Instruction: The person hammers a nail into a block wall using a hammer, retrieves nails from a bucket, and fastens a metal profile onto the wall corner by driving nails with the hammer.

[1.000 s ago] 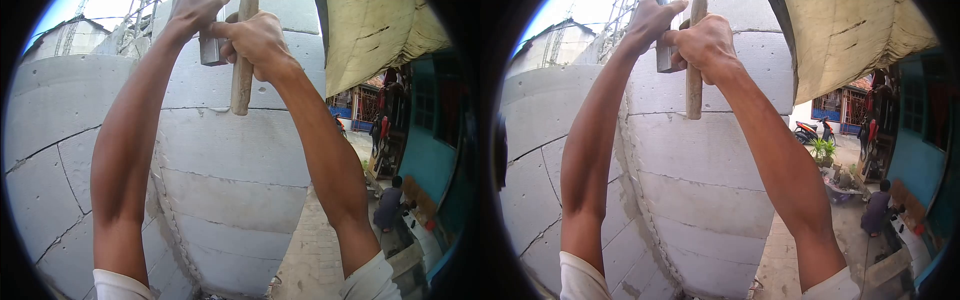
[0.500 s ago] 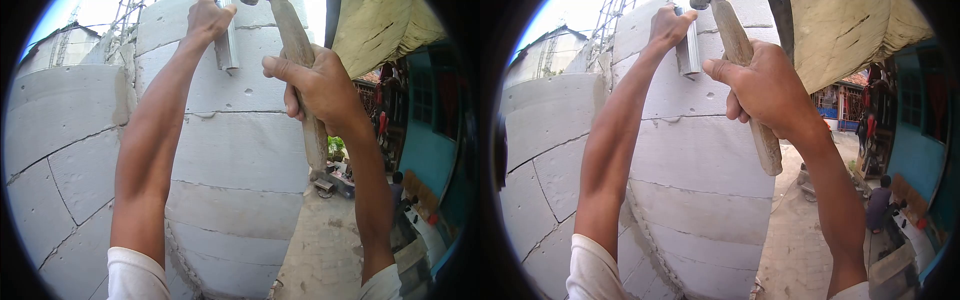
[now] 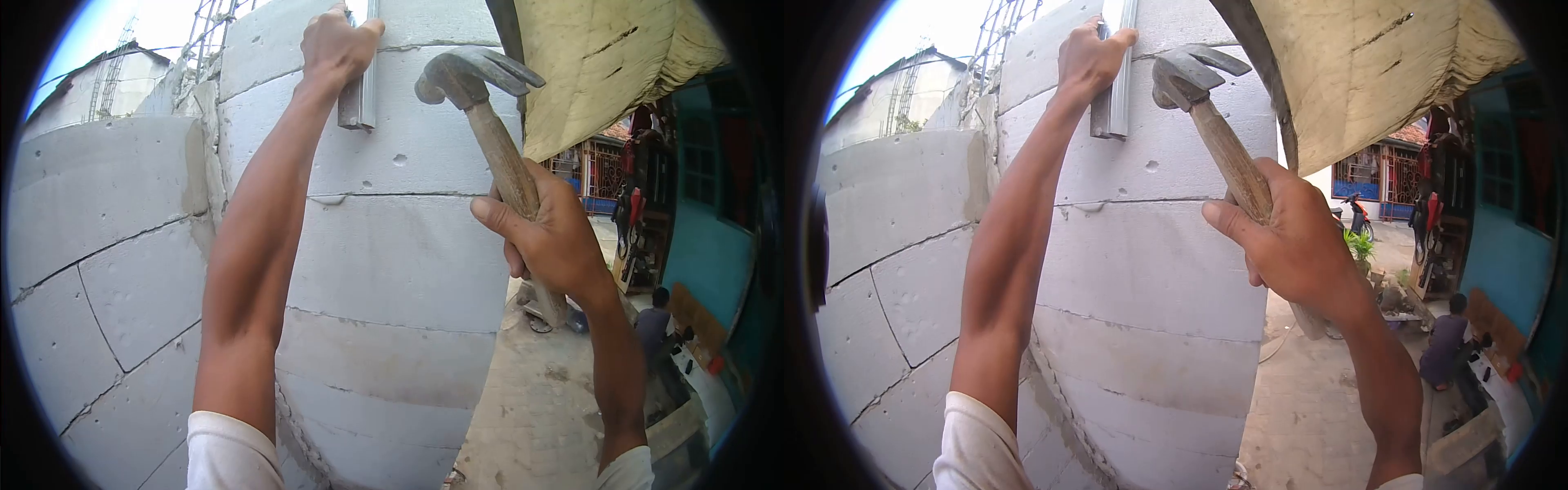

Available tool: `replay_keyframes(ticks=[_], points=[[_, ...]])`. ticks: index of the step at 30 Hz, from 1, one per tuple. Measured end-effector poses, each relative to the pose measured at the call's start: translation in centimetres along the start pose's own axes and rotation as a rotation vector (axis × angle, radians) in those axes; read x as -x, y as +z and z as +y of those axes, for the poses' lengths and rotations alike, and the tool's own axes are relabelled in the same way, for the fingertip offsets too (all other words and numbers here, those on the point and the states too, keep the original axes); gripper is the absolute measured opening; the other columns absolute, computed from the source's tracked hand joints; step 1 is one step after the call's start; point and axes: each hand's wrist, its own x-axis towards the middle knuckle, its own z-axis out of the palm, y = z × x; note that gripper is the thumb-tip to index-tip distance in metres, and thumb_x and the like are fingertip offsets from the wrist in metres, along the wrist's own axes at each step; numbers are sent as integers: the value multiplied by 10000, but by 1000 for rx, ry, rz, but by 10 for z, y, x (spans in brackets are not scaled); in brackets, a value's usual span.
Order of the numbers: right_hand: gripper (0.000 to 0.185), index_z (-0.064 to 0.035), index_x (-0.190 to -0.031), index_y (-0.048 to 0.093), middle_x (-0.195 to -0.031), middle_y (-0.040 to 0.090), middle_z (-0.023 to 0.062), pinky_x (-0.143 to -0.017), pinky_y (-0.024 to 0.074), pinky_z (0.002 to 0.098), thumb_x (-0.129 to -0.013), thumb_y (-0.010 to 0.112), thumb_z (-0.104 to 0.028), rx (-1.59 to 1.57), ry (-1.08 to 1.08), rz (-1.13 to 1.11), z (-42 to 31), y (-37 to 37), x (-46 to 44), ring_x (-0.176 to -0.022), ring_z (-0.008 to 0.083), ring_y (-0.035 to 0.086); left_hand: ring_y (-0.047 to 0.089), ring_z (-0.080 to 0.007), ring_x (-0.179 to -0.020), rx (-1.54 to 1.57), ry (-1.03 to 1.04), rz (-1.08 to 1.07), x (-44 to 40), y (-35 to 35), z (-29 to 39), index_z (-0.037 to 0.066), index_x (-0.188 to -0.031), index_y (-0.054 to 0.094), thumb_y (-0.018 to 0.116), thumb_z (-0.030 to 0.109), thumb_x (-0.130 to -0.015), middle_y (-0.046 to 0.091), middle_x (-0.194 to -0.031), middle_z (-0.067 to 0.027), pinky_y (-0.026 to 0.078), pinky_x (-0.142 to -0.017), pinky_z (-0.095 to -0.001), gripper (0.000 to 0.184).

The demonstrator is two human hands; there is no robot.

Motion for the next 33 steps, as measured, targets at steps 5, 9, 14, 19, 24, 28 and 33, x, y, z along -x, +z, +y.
replay_keyframes(ticks=[5, 9, 14, 19, 24, 28, 33], points=[[505, 72, -1180, 590, -709, 590, 42, -453, 483, 269, -983, 760, -360, -27, 12, -14, 20, -4, 0, -494, 99, 580, 750, -340, -851, -17, 29, 124, -1, 13, -6, -86, -1177, 736, 705, 393, -848, 758, -913, -248, 582, -841, -416, 582], [470, 59, -1142, 592, -698, 581, 32, -450, 477, 262, -981, 766, -346, -82, -17, -25, 33, -4, 0, -486, 93, 575, 749, -330, -848, -15, 30, 104, 1, 6, -1, -82, -1169, 738, 713, 401, -848, 757, -902, -239, 581, -834, -411, 580], [408, 36, -1091, 590, -675, 563, 15, -442, 462, 255, -987, 760, -321, -107, -47, -68, 37, -11, -6, -469, 86, 557, 753, -327, -870, 6, -72, 31, 3, 1, 3, -88, -1281, 695, 725, 413, -849, 762, -920, -237, 583, -855, -418, 662], [345, -4, -1048, 586, -635, 543, -7, -427, 437, 254, -992, 757, -298, -184, -68, -96, 38, -11, -15, -451, 75, 526, 729, -377, -969, 7, -27, 98, 8, 6, 0, -96, -1235, 693, 714, 379, -832, 740, -986, -279, 568, -926, -449, 623], [311, -23, -1038, 578, -625, 536, -12, -424, 431, 257, -1001, 746, -283, -186, -65, -101, 35, 1, -22, -446, 74, 520, 690, -420, -1046, 96, -58, 36, 12, 0, 4, -96, -1147, 714, 690, 338, -819, 705, -1012, -307, 553, -978, -478, 544], [285, -39, -1031, 575, -623, 528, -19, -422, 426, 261, -1010, 732, -276, -151, -61, -74, 20, 13, -32, -448, 73, 518, 667, -409, -1093, 72, -39, 53, 13, 2, 4, -130, -1185, 660, 691, 303, -823, 661, -1099, -324, 561, -981, -471, 565], [272, -12, -1018, 604, -670, 539, -10, -414, 420, 277, -1009, 721, -257, -156, -179, 29, -16, 27, -61, -450, 81, 522, 694, -420, -1043, 120, -29, 182, 22, -5, 14, -142, -1388, 517, 794, 260, -836, 592, -1219, -331, 583, -931, -444, 737]])
